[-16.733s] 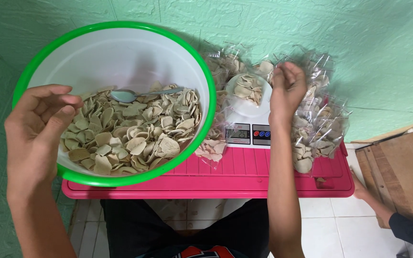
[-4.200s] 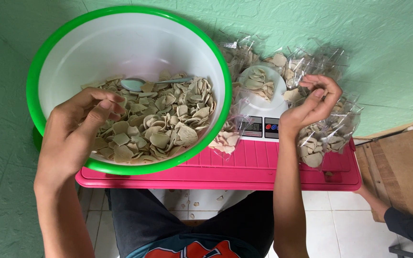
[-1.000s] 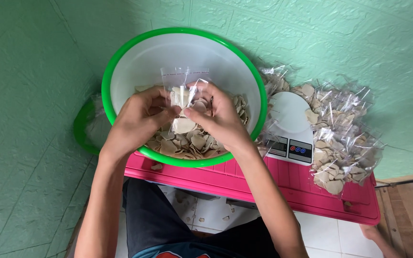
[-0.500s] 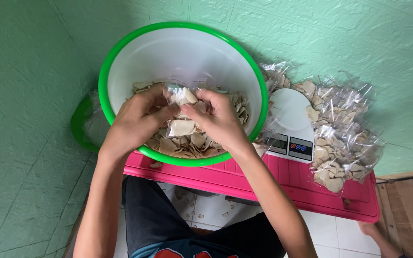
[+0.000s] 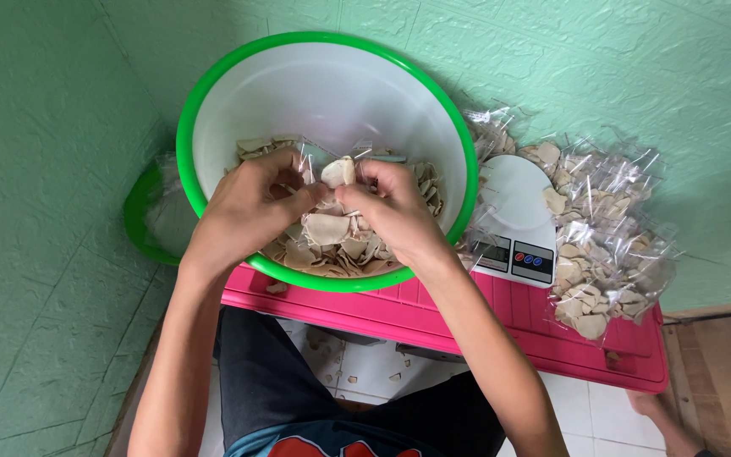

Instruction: Packaging dried food chips into small plastic bags and weighing them on a digital scale.

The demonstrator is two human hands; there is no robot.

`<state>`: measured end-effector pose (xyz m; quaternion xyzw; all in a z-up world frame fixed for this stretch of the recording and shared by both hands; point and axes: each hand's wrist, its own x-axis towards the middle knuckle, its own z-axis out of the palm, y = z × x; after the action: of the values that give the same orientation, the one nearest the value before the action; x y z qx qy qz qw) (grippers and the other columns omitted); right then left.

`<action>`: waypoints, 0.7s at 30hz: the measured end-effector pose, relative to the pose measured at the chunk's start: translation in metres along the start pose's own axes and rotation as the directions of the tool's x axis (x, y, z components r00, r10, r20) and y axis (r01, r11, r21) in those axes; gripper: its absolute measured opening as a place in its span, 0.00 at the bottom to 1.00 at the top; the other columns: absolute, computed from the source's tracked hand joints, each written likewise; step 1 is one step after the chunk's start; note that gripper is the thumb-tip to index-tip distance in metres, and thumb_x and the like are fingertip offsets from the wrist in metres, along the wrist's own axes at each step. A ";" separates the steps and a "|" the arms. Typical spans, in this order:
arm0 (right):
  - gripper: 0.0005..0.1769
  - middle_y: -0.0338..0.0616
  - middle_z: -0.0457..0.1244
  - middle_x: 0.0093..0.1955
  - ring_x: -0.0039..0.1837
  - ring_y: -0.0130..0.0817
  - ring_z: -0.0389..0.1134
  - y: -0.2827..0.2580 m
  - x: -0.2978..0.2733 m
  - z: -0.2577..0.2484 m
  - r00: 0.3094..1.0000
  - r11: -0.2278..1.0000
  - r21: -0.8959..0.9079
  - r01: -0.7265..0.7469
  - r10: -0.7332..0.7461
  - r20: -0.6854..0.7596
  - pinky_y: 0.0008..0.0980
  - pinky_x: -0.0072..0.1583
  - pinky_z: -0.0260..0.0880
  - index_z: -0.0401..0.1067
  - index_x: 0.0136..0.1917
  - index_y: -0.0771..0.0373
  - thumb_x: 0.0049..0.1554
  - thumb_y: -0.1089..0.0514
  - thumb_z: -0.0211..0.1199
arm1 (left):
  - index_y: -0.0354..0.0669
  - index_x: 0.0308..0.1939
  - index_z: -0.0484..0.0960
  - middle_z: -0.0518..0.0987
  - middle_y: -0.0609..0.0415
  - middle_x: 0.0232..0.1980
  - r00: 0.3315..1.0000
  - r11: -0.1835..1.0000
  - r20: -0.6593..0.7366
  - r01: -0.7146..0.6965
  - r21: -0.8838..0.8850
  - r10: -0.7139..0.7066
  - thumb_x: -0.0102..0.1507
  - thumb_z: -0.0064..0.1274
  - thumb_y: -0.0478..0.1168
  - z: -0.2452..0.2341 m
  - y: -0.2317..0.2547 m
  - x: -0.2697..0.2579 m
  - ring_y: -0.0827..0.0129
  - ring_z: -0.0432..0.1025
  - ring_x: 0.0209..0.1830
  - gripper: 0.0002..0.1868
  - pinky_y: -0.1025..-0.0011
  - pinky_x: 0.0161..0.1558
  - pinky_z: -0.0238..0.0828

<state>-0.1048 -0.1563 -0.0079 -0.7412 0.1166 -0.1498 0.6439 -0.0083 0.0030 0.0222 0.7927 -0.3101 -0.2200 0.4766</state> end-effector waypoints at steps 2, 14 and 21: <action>0.06 0.36 0.56 0.34 0.34 0.19 0.49 -0.006 -0.006 0.002 1.000 1.000 0.018 0.012 -0.011 -0.021 0.22 0.36 0.52 0.77 0.45 0.71 0.60 0.65 0.62 | 0.42 0.34 0.82 0.84 0.50 0.33 1.000 0.999 0.003 0.001 0.033 -0.001 0.58 0.60 0.47 -0.002 0.004 -0.001 0.60 0.79 0.34 0.12 0.62 0.48 0.72; 0.14 0.36 0.56 0.29 0.35 0.19 0.48 -0.002 -0.009 0.000 0.998 0.996 -0.078 0.047 -0.050 -0.030 0.20 0.40 0.53 0.81 0.42 0.67 0.64 0.56 0.62 | 0.49 0.24 0.85 0.74 0.54 0.20 0.996 0.995 -0.077 0.056 0.086 -0.050 0.62 0.52 0.47 0.007 -0.017 0.007 0.64 0.70 0.26 0.15 0.66 0.38 0.68; 0.16 0.44 0.66 0.33 0.29 0.19 0.53 0.020 0.009 -0.005 0.988 0.997 -0.024 0.077 -0.079 -0.131 0.18 0.36 0.58 0.80 0.48 0.66 0.66 0.52 0.61 | 0.44 0.33 0.87 0.85 0.46 0.30 0.997 0.994 -0.003 0.079 0.070 -0.079 0.63 0.52 0.58 -0.003 0.014 -0.006 0.49 0.78 0.36 0.22 0.56 0.46 0.70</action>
<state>-0.0978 -0.1669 -0.0267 -0.7398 0.1314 -0.2224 0.6212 -0.0139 0.0041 0.0361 0.8205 -0.2861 -0.2276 0.4395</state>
